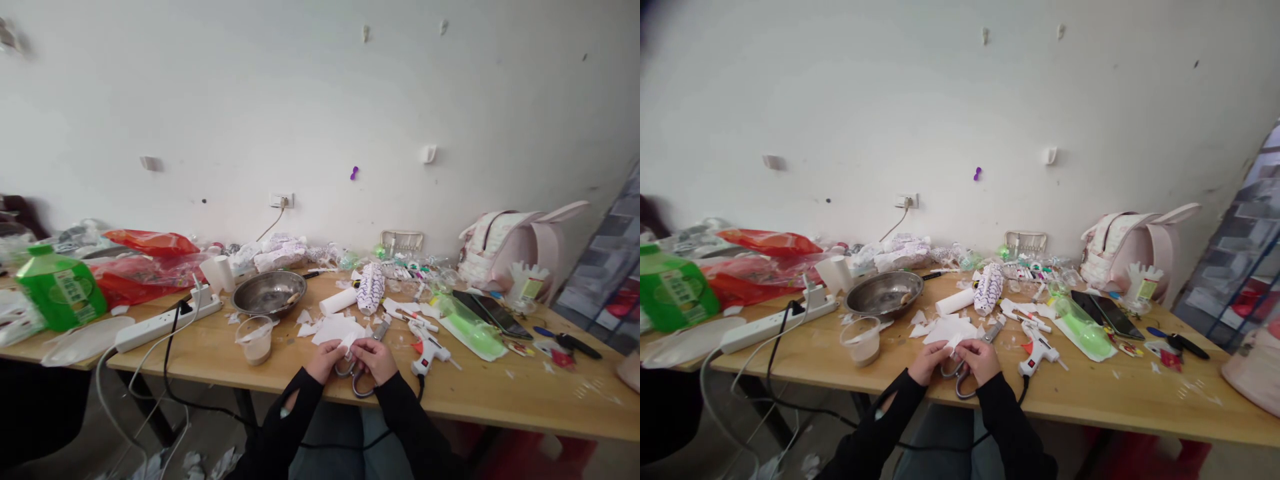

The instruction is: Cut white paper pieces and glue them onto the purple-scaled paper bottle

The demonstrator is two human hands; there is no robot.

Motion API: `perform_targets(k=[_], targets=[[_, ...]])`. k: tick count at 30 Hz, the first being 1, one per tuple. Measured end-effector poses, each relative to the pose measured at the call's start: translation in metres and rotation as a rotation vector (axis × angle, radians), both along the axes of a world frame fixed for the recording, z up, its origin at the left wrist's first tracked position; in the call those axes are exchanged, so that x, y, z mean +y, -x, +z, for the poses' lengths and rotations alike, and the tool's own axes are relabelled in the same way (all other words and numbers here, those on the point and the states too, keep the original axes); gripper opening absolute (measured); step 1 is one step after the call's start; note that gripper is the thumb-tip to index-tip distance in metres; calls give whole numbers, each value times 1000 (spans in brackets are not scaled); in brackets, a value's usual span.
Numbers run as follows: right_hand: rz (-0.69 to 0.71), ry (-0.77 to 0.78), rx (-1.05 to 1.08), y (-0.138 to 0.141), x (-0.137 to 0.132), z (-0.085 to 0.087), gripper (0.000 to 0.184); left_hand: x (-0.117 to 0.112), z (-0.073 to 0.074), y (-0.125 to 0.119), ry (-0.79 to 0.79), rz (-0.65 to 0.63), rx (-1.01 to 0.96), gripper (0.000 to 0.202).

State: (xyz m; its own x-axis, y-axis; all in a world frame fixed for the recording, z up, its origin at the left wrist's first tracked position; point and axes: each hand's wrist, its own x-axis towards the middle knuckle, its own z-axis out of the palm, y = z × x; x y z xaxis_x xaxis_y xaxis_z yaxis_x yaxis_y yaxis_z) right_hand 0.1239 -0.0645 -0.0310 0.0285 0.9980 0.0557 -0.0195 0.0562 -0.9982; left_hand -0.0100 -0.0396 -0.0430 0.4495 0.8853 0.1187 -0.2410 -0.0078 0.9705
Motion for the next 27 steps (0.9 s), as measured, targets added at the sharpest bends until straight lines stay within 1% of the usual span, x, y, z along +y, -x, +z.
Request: perform_targets(k=[10, 16, 20, 24, 27], targets=[[20, 27, -12, 1, 0, -1, 26, 1, -1, 5, 21, -86, 18, 41], [79, 41, -55, -1, -4, 3, 26, 1, 0, 10, -5, -160, 102, 43], [90, 45, -69, -2, -5, 2, 27, 1, 3, 12, -49, -188, 182, 42], [64, 33, -62, 1, -5, 1, 26, 0, 3, 10, -91, -175, 220, 44], [22, 19, -57, 3, -5, 2, 26, -2, 1, 6, -118, -122, 214, 46]])
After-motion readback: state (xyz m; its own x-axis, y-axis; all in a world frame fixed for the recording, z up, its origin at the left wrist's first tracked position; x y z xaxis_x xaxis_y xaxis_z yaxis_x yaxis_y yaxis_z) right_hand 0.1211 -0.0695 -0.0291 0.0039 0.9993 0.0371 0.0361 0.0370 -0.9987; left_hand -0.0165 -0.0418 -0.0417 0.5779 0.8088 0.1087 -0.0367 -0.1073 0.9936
